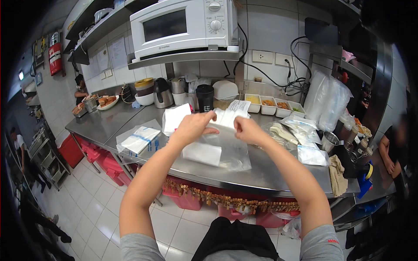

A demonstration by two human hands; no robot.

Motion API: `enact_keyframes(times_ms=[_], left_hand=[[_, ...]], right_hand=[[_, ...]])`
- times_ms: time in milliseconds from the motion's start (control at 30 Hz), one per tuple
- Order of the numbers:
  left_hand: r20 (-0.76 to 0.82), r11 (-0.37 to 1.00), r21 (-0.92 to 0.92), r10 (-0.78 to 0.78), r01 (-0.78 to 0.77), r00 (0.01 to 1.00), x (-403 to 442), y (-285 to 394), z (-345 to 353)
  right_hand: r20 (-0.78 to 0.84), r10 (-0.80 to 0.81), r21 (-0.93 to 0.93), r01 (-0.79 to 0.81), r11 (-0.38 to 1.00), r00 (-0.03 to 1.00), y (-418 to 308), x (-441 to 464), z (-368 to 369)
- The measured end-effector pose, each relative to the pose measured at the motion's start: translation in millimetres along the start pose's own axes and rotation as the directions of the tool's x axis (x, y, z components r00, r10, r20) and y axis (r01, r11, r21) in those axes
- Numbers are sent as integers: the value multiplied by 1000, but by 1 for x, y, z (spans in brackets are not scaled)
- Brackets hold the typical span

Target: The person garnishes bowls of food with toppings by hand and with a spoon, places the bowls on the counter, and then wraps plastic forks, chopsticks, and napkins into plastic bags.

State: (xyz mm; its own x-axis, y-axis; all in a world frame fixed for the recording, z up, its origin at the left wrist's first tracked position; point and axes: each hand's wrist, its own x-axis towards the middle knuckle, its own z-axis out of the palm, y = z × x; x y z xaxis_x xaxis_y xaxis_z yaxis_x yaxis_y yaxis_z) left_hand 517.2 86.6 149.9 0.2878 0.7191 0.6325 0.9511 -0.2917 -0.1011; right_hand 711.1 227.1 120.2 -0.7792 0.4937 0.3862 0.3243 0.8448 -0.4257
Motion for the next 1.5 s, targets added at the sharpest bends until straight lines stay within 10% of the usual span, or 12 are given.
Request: enact_keyframes(times_ms=[133,233,367,633,767,1000,1133,1500], left_hand=[[-108,990,77,124,-116,986,-18,14,-25],[-115,985,83,159,-150,981,-43,23,-19],[-128,997,19,71,-69,989,-73,19,-10],[-211,992,125,3,24,977,-65,-16,-23],[12,976,219,7,-9,1000,-105,12,-6],[13,982,-171,-78,79,997,-179,25,1],[13,969,-235,-81,82,997,-201,8,28],[-148,850,-433,-394,299,907,-198,-4,34]], right_hand=[[-314,-401,-261,328,908,861,-49,-24,-10],[-213,-482,-241,432,869,850,-68,-38,10],[1,-381,-470,337,816,925,-59,-37,20],[-232,-497,-580,291,761,836,-49,-13,5],[94,-257,-591,262,763,962,-56,-59,14],[231,-299,-229,350,908,926,-69,-117,56],[132,-334,-358,359,862,933,-66,-129,85],[-122,-232,17,236,972,965,-32,-112,73]])
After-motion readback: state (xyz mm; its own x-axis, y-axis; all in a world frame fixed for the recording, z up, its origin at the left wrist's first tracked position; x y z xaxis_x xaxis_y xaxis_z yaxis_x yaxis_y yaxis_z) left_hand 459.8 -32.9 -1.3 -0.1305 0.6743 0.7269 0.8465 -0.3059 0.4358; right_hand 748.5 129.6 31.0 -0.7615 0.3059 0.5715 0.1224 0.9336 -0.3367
